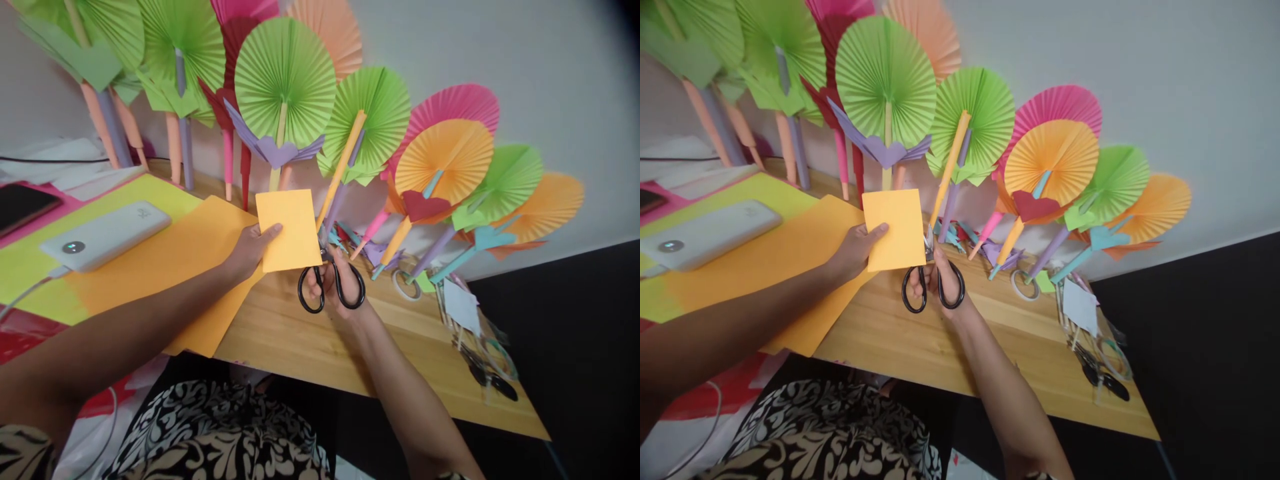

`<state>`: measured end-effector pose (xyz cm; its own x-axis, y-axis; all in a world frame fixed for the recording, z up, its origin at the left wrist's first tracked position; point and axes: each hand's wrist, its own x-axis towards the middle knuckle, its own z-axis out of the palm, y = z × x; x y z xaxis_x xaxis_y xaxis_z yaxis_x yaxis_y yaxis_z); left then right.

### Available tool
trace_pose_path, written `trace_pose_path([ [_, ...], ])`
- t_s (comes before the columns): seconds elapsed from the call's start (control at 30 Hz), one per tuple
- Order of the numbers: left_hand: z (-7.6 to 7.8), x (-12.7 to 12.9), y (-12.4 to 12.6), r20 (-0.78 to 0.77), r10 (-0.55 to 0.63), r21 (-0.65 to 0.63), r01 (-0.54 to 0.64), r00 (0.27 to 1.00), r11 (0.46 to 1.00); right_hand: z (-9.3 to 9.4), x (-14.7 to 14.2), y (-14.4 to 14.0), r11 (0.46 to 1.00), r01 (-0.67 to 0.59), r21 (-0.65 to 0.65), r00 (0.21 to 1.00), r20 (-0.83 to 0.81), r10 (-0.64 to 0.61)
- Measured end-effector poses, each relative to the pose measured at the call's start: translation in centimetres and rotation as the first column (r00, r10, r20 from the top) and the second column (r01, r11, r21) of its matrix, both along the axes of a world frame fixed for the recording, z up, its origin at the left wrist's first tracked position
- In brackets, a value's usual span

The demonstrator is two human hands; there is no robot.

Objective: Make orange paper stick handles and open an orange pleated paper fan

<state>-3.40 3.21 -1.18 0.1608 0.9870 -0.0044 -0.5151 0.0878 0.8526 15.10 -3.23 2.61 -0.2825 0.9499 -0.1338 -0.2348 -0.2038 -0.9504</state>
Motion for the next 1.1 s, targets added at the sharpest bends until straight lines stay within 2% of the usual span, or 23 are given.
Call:
trace_pose_path([
  [0.17,-0.6,-0.1,0.3,-0.041,-0.008,-0.019,0.007,0.999,1.0,-2.0,-0.1,-0.1,0.998,0.066,0.003,0.995,-0.076,-0.066],
  [0.3,-0.5,-0.2,0.1,-0.061,-0.032,-0.025,0.031,0.998,0.999,-2.8,-0.2,-0.5,0.994,0.11,0.006,0.987,-0.116,-0.108],
  [0.43,-0.3,-0.4,0.1,-0.083,-0.032,-0.062,0.027,0.996,0.998,-2.8,-0.5,-0.9,0.993,0.113,0.034,0.987,-0.116,-0.108],
  [0.57,-0.4,-0.6,0.1,-0.105,-0.043,-0.045,0.038,0.994,0.998,-2.4,-0.7,-1.1,0.993,0.111,0.051,0.987,-0.119,-0.104],
  [0.9,-0.6,-0.6,0.1,-0.114,-0.043,-0.045,0.039,0.992,0.998,-2.2,-1.1,-1.2,0.991,0.13,-0.04,0.975,-0.177,-0.135],
  [1.1,-0.5,-0.4,0.0,-0.087,-0.053,-0.057,0.048,0.995,0.997,-2.3,-1.1,-1.2,0.99,0.137,-0.03,0.976,-0.168,-0.14],
])
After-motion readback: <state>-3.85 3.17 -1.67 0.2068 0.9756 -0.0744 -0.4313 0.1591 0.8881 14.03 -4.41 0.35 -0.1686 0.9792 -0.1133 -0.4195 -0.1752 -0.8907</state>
